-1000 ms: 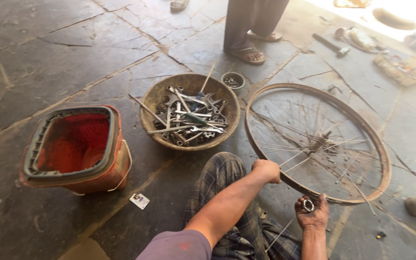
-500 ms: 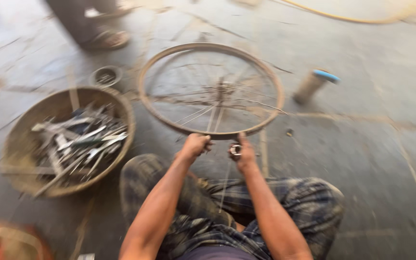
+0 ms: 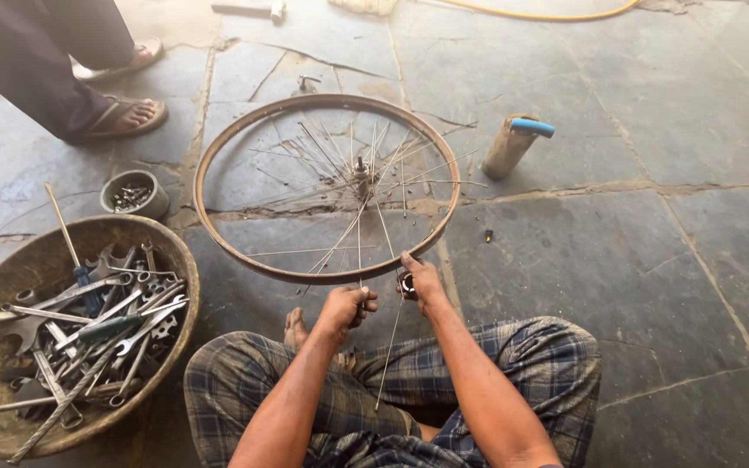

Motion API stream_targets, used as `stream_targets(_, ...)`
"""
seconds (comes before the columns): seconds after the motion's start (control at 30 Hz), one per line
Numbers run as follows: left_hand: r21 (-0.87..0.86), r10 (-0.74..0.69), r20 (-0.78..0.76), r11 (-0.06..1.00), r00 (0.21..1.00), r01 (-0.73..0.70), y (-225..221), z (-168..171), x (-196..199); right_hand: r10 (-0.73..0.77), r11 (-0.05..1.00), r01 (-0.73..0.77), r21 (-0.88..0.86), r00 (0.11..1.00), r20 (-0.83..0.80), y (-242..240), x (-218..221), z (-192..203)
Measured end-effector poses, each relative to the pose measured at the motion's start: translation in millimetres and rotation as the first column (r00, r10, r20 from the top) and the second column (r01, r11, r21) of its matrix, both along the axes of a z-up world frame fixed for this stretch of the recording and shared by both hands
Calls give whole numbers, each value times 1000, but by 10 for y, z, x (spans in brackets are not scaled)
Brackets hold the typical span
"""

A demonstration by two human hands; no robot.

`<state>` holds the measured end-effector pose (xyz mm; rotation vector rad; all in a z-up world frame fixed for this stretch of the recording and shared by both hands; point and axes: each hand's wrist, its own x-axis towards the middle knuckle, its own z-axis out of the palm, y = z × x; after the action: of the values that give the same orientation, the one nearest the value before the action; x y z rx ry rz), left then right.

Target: The person sits on the floor and uses pliers to adjust the spokes on a bicycle wheel rim. The person holds the rim, inserts metal spoke pieces, and tightens them using pliers, occasionally reaching for more parts in a nearby basket of tools.

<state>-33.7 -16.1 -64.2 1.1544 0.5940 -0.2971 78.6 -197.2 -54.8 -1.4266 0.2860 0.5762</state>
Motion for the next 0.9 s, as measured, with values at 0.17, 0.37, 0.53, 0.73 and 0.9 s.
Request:
stream_targets(0.17,-43,23,-54,999,998,-26,11,-174,38,-42,998,45,-53,998,44,-92,6,-337)
stream_targets(0.37,-58,17,-92,998,996,-23,-31,20,-27,-271,942,273,195,962,-34,-350,194,-470)
stream_targets(0.53,-5,-2,-123,1000,992,2,-63,270,-74,-212,951,204,233,977,10,-410,-57,163)
stream_targets(0.73,163,-43,-107,985,993,61,-51,-116,-14,64,998,-59,-26,969,239,-311,-270,22)
stream_targets(0.9,274,17,-80,962,997,6,18,-317,43,320,946,-247,-209,801,506,-164,-410,-592)
